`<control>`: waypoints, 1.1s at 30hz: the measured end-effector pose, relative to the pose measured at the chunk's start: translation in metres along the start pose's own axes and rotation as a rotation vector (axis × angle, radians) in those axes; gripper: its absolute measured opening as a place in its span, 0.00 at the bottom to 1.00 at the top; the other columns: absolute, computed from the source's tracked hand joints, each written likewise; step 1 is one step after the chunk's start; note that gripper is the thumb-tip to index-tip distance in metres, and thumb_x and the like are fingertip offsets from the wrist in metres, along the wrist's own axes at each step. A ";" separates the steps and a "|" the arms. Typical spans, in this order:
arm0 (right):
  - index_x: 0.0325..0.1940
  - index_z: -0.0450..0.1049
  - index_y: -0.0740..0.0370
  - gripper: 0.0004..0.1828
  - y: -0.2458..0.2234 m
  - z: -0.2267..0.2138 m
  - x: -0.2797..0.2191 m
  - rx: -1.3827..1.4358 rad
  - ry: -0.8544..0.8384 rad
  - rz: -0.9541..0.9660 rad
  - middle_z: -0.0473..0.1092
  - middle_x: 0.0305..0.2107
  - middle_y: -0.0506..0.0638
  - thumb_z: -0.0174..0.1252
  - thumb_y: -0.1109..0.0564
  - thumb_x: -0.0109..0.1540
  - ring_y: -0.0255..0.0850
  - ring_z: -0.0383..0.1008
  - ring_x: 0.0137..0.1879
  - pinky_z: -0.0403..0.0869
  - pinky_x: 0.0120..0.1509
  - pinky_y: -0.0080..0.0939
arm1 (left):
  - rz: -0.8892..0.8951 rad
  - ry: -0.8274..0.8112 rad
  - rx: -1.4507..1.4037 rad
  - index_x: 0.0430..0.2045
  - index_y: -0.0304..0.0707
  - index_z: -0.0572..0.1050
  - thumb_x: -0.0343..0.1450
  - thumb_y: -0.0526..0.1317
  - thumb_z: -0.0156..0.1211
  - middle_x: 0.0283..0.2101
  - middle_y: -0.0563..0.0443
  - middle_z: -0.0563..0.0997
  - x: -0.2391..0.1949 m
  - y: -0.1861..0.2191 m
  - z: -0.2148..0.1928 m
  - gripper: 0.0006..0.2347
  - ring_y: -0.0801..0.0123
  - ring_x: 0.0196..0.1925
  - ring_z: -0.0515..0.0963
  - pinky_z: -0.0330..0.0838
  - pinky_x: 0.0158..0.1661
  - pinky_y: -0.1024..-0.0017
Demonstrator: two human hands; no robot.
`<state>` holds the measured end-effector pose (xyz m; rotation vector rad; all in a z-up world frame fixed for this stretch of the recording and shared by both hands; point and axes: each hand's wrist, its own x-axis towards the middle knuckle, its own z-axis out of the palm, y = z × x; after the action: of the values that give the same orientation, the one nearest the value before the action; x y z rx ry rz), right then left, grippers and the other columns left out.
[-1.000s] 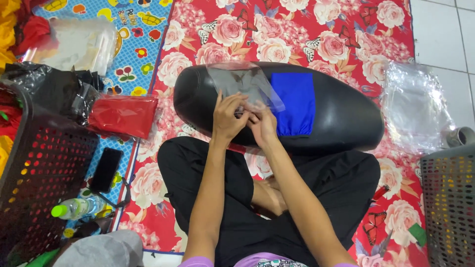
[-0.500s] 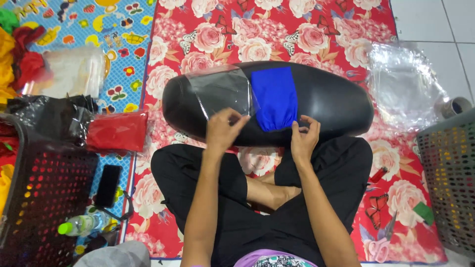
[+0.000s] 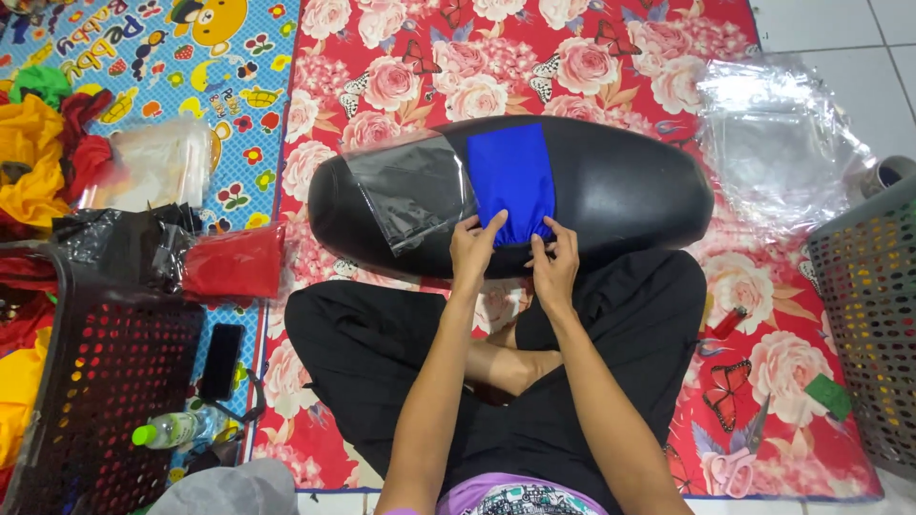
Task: The person sits on the floor and cleans a blue cushion cover using a small sponge. They wipe the surface of the cover, then remove it from the black cushion. The person folds the blue cover and places it into a clear plastic bag.
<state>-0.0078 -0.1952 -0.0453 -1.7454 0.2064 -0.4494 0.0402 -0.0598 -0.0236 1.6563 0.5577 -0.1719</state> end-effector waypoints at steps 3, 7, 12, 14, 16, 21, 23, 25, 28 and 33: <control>0.65 0.69 0.68 0.20 0.007 -0.005 0.007 0.138 -0.002 0.025 0.63 0.48 0.61 0.56 0.64 0.68 0.50 0.77 0.35 0.83 0.31 0.41 | 0.025 -0.002 0.035 0.54 0.20 0.73 0.61 0.58 0.74 0.46 0.32 0.83 -0.006 0.017 0.007 0.37 0.46 0.46 0.85 0.82 0.41 0.63; 0.62 0.71 0.68 0.18 0.010 -0.011 0.011 0.204 0.009 0.048 0.64 0.47 0.59 0.57 0.64 0.67 0.50 0.79 0.34 0.83 0.31 0.42 | -0.016 -0.032 0.017 0.52 0.20 0.75 0.58 0.57 0.77 0.44 0.30 0.83 -0.007 0.023 0.016 0.37 0.46 0.42 0.86 0.83 0.37 0.62; 0.60 0.73 0.67 0.17 0.021 -0.016 0.019 0.242 0.032 0.070 0.63 0.46 0.56 0.55 0.66 0.66 0.51 0.78 0.33 0.82 0.33 0.46 | -0.128 -0.188 -0.264 0.64 0.18 0.61 0.61 0.56 0.76 0.55 0.17 0.73 -0.005 0.036 0.030 0.45 0.31 0.52 0.79 0.80 0.45 0.48; 0.62 0.67 0.63 0.17 0.017 -0.018 0.021 0.321 0.113 0.169 0.62 0.48 0.56 0.54 0.64 0.68 0.45 0.74 0.38 0.83 0.36 0.45 | -0.180 -0.221 -0.333 0.62 0.21 0.63 0.60 0.55 0.78 0.53 0.21 0.74 0.013 0.017 0.042 0.43 0.30 0.50 0.80 0.79 0.44 0.42; 0.64 0.60 0.63 0.25 0.017 -0.018 0.019 0.390 0.217 0.246 0.61 0.49 0.59 0.60 0.57 0.67 0.48 0.74 0.39 0.84 0.38 0.50 | -0.198 -0.220 -0.371 0.62 0.21 0.63 0.59 0.53 0.79 0.54 0.21 0.73 0.009 0.019 0.051 0.43 0.30 0.50 0.79 0.79 0.43 0.42; 0.67 0.60 0.76 0.50 0.009 -0.027 0.021 0.505 0.344 0.580 0.59 0.55 0.67 0.76 0.39 0.57 0.50 0.70 0.47 0.84 0.44 0.53 | -0.244 -0.199 -0.467 0.60 0.22 0.63 0.60 0.51 0.78 0.54 0.20 0.72 -0.023 0.019 0.065 0.40 0.30 0.48 0.80 0.80 0.41 0.44; 0.71 0.57 0.76 0.52 -0.019 -0.038 0.024 0.597 0.193 0.707 0.58 0.59 0.73 0.78 0.45 0.56 0.66 0.67 0.61 0.73 0.59 0.69 | -0.253 -0.222 -0.465 0.57 0.23 0.65 0.60 0.49 0.78 0.50 0.25 0.74 -0.041 0.020 0.066 0.37 0.37 0.39 0.83 0.83 0.36 0.52; 0.70 0.59 0.71 0.49 0.006 -0.040 0.027 0.596 0.216 0.727 0.61 0.59 0.70 0.78 0.48 0.56 0.65 0.68 0.61 0.72 0.58 0.69 | -0.259 -0.235 -0.457 0.57 0.23 0.65 0.60 0.50 0.79 0.48 0.24 0.74 -0.031 0.003 0.066 0.38 0.36 0.36 0.84 0.83 0.34 0.50; 0.70 0.60 0.66 0.46 0.038 -0.047 0.036 0.610 0.247 0.750 0.63 0.58 0.66 0.79 0.55 0.54 0.63 0.69 0.61 0.72 0.55 0.72 | -0.259 -0.245 -0.434 0.58 0.22 0.65 0.60 0.52 0.78 0.47 0.25 0.75 -0.024 -0.003 0.058 0.39 0.39 0.31 0.84 0.84 0.32 0.49; 0.72 0.59 0.60 0.50 0.027 -0.075 0.044 0.542 0.186 0.717 0.65 0.57 0.64 0.78 0.59 0.51 0.62 0.72 0.61 0.75 0.53 0.70 | -0.248 -0.298 -0.439 0.61 0.18 0.61 0.62 0.62 0.71 0.52 0.23 0.70 -0.027 0.014 0.018 0.45 0.36 0.44 0.82 0.80 0.46 0.45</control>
<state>0.0045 -0.2859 -0.0513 -1.0041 0.7412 -0.1135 0.0268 -0.0848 -0.0029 1.1080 0.5269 -0.4384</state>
